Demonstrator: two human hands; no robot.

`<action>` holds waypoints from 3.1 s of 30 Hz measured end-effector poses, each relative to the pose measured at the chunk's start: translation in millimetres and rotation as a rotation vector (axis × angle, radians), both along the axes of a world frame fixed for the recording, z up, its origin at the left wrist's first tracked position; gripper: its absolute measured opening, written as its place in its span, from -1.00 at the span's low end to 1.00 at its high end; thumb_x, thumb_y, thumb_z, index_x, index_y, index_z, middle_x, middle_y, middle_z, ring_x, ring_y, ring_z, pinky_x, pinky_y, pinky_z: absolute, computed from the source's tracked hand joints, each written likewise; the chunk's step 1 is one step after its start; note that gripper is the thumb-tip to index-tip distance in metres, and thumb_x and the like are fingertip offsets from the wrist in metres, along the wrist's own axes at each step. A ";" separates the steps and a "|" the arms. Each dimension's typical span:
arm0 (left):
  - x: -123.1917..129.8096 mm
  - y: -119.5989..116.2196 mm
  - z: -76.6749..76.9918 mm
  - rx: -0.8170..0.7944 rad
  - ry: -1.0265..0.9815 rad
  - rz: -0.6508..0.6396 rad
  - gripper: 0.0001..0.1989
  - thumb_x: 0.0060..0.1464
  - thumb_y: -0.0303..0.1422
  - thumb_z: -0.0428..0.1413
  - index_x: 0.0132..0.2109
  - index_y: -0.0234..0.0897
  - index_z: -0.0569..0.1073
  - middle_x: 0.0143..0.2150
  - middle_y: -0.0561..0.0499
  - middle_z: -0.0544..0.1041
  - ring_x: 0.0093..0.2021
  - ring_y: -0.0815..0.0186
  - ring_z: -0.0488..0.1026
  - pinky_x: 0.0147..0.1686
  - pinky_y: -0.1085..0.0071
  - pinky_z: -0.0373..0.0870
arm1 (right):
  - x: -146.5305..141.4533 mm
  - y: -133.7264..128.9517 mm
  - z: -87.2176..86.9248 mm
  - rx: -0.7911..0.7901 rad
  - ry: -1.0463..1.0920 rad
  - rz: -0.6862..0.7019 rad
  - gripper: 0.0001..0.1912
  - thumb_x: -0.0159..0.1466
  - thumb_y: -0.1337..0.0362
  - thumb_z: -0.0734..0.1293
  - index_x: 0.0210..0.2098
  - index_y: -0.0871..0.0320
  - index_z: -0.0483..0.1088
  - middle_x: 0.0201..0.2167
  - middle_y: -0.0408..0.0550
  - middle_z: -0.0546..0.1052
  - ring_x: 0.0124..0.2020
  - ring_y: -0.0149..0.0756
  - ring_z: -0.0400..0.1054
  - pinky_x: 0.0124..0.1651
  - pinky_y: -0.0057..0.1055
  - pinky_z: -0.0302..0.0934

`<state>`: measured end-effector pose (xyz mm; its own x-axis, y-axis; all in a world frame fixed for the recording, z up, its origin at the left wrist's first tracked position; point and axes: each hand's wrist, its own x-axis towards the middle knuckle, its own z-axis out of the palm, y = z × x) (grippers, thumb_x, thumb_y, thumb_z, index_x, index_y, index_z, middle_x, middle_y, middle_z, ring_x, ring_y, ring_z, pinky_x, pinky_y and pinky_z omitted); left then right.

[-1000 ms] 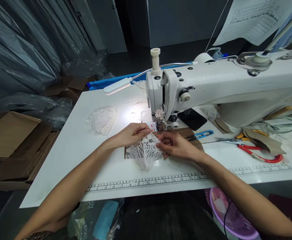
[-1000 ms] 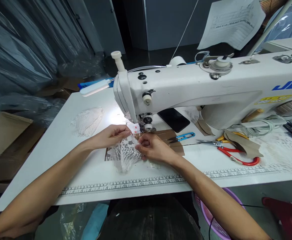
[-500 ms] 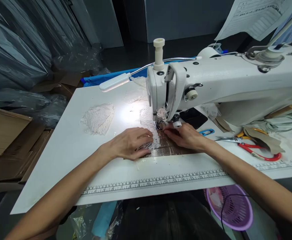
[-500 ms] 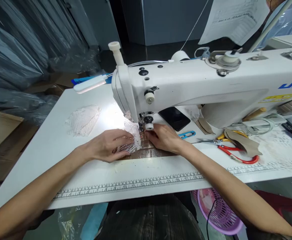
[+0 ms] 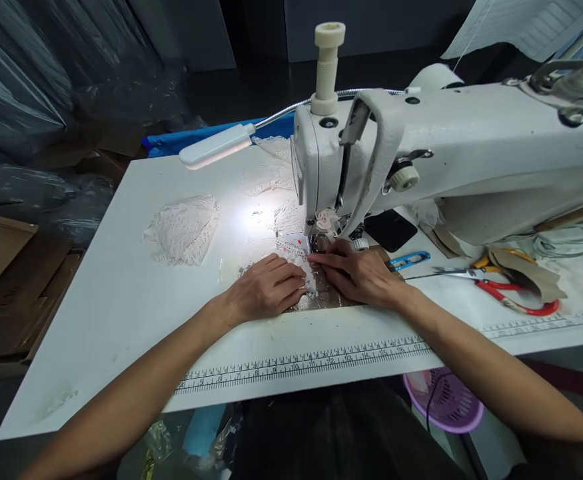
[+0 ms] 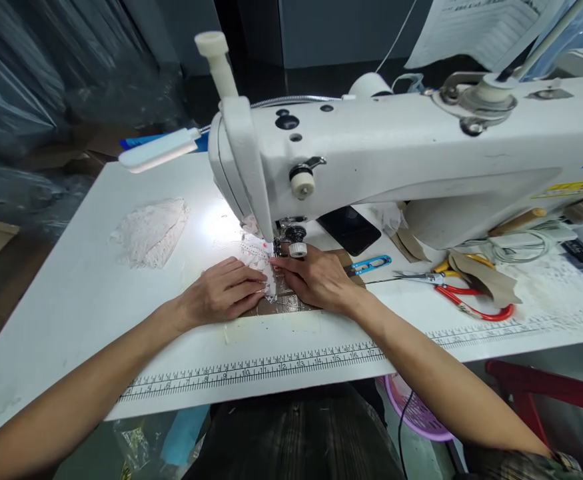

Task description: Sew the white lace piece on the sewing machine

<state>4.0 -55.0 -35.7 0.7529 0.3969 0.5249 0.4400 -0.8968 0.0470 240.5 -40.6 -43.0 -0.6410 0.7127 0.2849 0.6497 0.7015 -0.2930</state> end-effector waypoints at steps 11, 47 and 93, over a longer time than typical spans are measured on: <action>1.1 0.3 1.8 0.023 -0.015 -0.045 -0.96 0.13 -0.45 0.14 -0.24 -0.30 0.48 -0.22 -0.03 0.59 -0.34 0.36 0.50 -0.33 0.36 0.42 | -5.5 -7.5 7.0 -0.033 -0.104 -0.026 -0.57 0.40 0.20 0.09 0.20 0.09 0.29 -0.09 0.16 0.39 -0.24 -0.19 0.31 -0.31 -0.32 0.25; -0.9 -2.9 10.0 0.056 0.048 0.048 -0.80 0.16 -0.23 0.13 -0.18 -0.28 0.47 -0.20 -0.03 0.58 -0.33 0.32 0.46 -0.34 0.33 0.35 | 10.2 -9.6 14.8 -0.252 0.085 0.217 -0.57 0.23 0.41 0.27 0.06 -0.04 0.45 -0.07 0.04 0.40 -0.04 -0.18 0.30 0.02 -0.17 0.27; -7.6 3.2 7.3 -0.115 0.266 0.188 -0.64 0.27 -0.23 -0.02 0.09 -0.36 0.37 0.17 -0.17 0.41 -0.10 0.13 0.39 -0.19 0.16 0.30 | 6.8 -14.1 18.6 -0.153 0.057 0.194 -0.66 0.25 0.39 0.25 -0.05 -0.02 0.52 -0.12 0.05 0.41 -0.08 -0.16 0.32 -0.04 -0.16 0.29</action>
<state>-3.6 -51.9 -28.4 0.7655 0.5870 0.2637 0.6076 -0.7942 0.0039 247.3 -54.7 -24.5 -0.7563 0.6153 0.2223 0.4866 0.7562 -0.4375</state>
